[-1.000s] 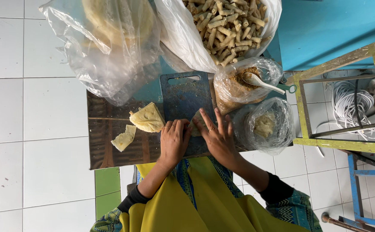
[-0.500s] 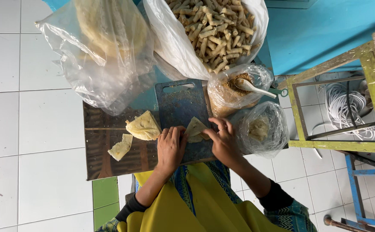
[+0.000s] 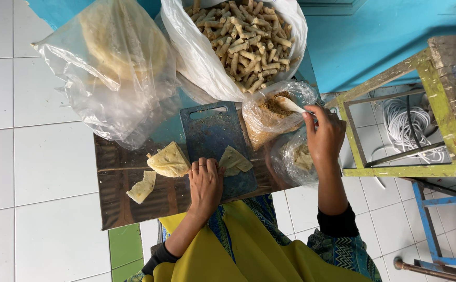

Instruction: The person sits at a table and fills triangular dough wrappers with brown filling, scooping the filling with a spoon from a plastic bag and placing it onto each wrapper. They fold and press the filled wrappers by hand and set the finished pieces on the table.

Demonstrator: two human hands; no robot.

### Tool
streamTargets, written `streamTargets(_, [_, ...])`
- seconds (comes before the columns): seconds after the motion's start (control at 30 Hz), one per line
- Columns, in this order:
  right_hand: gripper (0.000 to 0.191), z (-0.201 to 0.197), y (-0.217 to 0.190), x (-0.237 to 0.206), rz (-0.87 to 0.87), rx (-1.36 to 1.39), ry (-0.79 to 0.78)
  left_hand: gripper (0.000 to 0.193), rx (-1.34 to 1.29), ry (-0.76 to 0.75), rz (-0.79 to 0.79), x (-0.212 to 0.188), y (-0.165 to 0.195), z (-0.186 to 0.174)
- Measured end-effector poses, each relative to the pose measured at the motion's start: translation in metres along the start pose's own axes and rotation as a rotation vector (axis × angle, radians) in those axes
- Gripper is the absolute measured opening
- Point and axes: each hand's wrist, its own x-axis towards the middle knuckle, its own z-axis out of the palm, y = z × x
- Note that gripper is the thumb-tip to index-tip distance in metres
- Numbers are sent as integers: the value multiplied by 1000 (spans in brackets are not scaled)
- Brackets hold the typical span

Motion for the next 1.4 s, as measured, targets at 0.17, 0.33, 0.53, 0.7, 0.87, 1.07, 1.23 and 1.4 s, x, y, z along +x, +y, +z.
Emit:
streamTargets(0.17, [10,6,2,0,-171,10,152,15,-104,17,66,6,3,-8])
streamTargets(0.33, [10,19,9,2,-173,28,154,20,-207,71,101,8,5,-11])
streamTargets(0.53, [13,23,17,10,72,416,133,27,-187,58,88,9,6,-13])
streamTargets(0.7, [13,22,18,7,218,586,109,48,-142,41,108,7,9,-15])
streamTargets(0.87, [9,25,14,2,-47,339,195,56,-56,43,143,7,11,-17])
streamTargets(1.07, [9,30,11,2,-111,171,227,56,-59,22,146,5,9,-17])
streamTargets(1.23, [10,33,10,-3,-127,139,198,57,-28,0,135,5,6,-14])
streamTargets(1.4, [13,37,15,1,118,482,155,57,-24,-14,134,4,5,-13])
